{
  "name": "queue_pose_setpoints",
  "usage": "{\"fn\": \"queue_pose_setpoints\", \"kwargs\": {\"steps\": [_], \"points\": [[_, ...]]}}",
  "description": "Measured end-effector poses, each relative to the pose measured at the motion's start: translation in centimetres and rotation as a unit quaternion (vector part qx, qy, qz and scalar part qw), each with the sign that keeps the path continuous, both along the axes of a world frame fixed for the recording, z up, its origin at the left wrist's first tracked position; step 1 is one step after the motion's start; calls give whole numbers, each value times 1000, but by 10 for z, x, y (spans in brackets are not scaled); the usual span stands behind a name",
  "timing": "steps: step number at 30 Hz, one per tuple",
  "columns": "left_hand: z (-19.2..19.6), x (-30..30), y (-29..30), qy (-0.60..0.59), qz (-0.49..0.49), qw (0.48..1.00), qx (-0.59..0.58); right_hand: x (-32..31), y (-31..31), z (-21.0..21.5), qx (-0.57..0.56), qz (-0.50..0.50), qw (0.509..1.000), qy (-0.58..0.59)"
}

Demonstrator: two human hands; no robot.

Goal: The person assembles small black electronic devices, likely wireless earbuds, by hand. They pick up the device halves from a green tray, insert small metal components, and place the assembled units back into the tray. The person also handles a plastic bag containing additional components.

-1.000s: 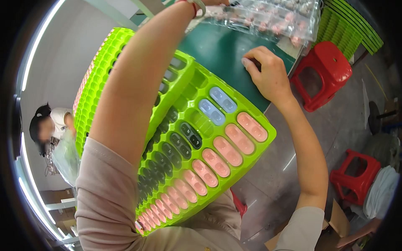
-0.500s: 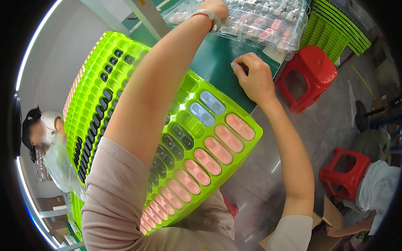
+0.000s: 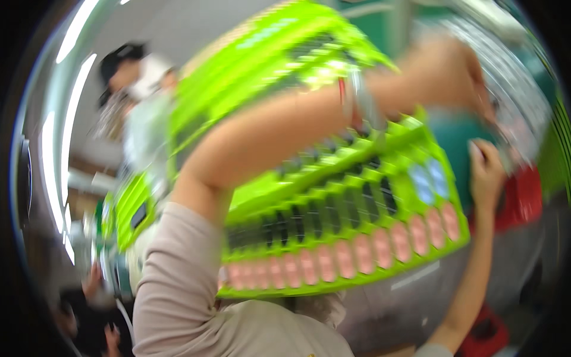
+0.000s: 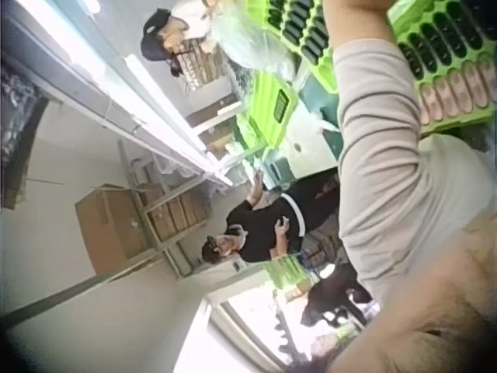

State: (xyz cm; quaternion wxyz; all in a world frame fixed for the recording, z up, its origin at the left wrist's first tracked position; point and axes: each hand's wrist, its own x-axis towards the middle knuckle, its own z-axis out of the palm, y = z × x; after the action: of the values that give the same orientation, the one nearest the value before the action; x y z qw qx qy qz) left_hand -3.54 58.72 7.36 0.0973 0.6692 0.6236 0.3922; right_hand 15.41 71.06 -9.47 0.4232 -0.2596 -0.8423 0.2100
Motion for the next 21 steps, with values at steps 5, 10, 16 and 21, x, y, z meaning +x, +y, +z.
{"fn": "queue_pose_setpoints", "kwargs": {"steps": [5, 10, 16, 21], "points": [[-5, 22, -306, -140, -98, 981, -93, 31, 51, -37, 28, -2, 996, -80], [-1, -32, -541, -339, 306, 874, -166, 15, 79, -45, 11, 3, 989, -146], [-39, -205, -743, -531, 515, 652, 166, 34, 139, -49, 24, -7, 988, -155], [-71, -370, -852, -428, 607, 624, 243, 62, 50, 1, -123, -40, 975, -183]]}}
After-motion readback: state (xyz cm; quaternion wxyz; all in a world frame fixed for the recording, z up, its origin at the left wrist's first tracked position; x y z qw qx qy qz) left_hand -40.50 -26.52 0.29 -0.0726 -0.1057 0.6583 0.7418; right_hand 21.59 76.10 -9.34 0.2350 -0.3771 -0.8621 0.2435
